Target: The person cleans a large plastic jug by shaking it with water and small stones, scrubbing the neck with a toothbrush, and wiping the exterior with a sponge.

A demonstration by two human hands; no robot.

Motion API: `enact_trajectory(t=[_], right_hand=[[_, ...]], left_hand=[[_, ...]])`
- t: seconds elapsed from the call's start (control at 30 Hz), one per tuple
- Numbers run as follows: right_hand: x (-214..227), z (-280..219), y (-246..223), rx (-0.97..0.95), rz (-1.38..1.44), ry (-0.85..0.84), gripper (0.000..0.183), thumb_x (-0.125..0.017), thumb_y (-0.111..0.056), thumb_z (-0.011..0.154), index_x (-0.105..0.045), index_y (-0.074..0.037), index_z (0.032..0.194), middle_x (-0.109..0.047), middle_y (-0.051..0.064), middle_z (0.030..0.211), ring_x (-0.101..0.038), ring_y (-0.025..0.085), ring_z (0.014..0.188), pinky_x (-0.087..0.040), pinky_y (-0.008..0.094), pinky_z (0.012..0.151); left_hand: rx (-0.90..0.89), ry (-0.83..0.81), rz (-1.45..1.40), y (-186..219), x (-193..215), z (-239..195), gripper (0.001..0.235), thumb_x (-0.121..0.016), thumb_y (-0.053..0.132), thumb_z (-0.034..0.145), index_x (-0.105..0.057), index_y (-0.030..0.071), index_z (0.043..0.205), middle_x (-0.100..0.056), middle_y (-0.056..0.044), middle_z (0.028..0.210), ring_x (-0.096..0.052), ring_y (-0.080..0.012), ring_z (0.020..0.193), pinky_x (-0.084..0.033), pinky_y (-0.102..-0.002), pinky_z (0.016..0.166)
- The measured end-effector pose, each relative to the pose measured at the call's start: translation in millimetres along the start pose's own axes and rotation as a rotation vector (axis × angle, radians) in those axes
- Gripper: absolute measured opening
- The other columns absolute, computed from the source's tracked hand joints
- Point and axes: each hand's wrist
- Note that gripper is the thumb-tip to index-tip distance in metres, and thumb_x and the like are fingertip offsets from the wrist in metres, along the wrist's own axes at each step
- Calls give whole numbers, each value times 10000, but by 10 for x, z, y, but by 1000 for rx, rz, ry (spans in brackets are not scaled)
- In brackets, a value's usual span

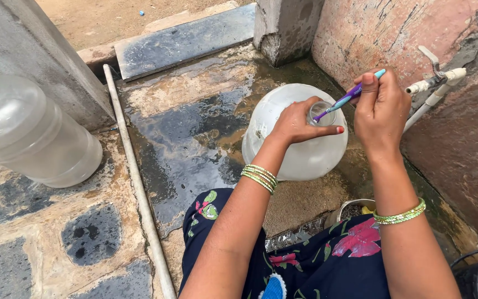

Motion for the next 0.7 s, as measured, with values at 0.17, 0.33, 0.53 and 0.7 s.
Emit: enact_trajectory(t=[0.17, 0.33, 0.53, 0.7], right_hand=[[-269, -158, 184, 51, -103, -62, 273, -524, -244, 1157, -625, -20, 1038, -703, 150, 840, -733, 315, 780, -530, 418, 673], [-206, -122, 83, 160, -192, -130, 239, -523, -199, 1124, -609, -1, 1022, -690, 191, 867, -710, 381, 810, -518, 458, 699], [5, 5, -98, -39, 27, -42, 235, -512, -184, 1152, -589, -6, 1021, -718, 132, 829, -753, 304, 746, -562, 395, 664], [-331, -207, 465, 97, -185, -177, 259, -510, -201, 1152, -621, -13, 1013, -704, 140, 796, -714, 288, 743, -524, 407, 634]], left_hand=[[-36, -4, 44, -324, -191, 118, 807, -736, 745, 660, -706, 130, 1182, -776, -162, 992, -735, -363, 971, -557, -447, 896], [-31, -9, 3, -308, -191, 155, 745, -673, 704, 761, -710, 137, 1242, -768, -175, 979, -733, -371, 956, -554, -458, 885], [79, -134, -13, -19, 32, 81, 778, -752, 713, 629, -737, 125, 1138, -775, -162, 885, -748, -332, 888, -559, -422, 839], [-57, -103, -96, -451, -204, 208, 817, -809, 683, 626, -728, 108, 1200, -776, -146, 961, -761, -317, 925, -569, -413, 859]])
Point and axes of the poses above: each hand's wrist, its own z-axis towards the middle knuckle, its own x-axis out of the back of the hand, y = z × x
